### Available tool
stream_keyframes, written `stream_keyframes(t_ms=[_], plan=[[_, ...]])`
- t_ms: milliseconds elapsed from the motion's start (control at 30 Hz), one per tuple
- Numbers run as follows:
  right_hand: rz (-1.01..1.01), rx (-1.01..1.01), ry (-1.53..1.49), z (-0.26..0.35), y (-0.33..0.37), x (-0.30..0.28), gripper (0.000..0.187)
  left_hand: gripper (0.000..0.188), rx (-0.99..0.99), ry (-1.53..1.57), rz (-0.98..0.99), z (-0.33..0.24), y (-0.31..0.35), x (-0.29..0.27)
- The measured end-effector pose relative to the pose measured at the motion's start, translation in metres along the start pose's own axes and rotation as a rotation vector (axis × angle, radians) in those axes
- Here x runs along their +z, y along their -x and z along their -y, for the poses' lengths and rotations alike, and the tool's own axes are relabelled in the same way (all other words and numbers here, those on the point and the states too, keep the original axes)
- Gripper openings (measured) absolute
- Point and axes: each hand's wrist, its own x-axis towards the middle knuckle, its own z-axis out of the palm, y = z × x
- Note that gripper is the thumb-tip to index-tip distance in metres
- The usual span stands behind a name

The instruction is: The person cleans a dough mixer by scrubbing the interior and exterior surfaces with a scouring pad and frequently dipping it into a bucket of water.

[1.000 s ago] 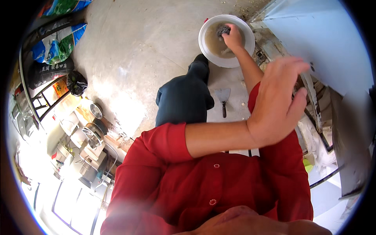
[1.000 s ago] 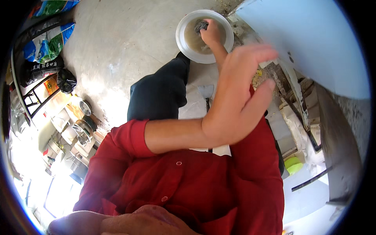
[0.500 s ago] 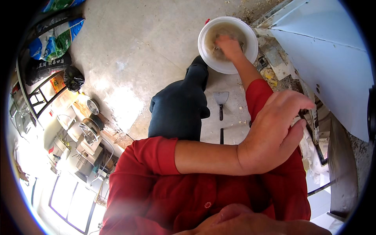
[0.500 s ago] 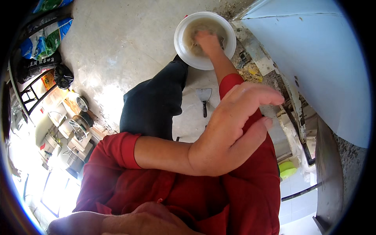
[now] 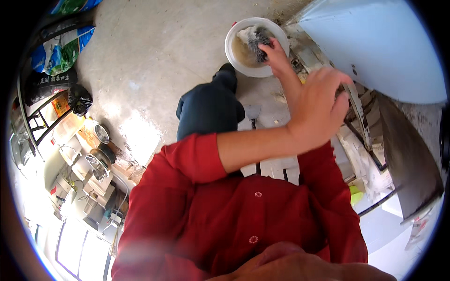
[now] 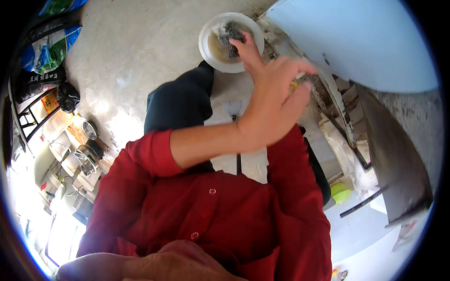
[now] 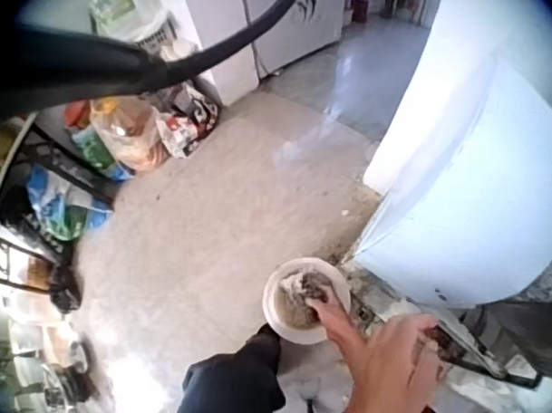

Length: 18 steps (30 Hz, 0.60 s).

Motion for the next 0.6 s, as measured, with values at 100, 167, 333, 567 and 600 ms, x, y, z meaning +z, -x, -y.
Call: stream_keyframes(t_ms=[100, 167, 333, 567, 600], plan=[[-0.120, -0.081, 0.004, -0.003, -0.006, -0.016, 0.043, 0.022, 0.055, -0.147, 0.002, 0.007, -0.003, 0.007], [-0.126, -0.032, -0.121, 0.014, 0.023, -0.021, 0.039, 0.023, 0.120, -0.245, -0.100, 0.016, 0.001, 0.018], [0.290, -0.315, -0.600, 0.064, 0.107, -0.025, 0.030, 0.033, -0.055, -0.239, -0.227, 0.032, -0.030, -0.015], [0.133, -0.367, -0.450, 0.137, 0.198, -0.015, 0.031, 0.053, -0.565, 0.296, -0.111, 0.039, -0.036, -0.062], [0.193, -0.396, -0.497, 0.147, 0.211, -0.012, 0.033, 0.056, -0.627, 0.341, -0.061, 0.044, -0.031, -0.066]])
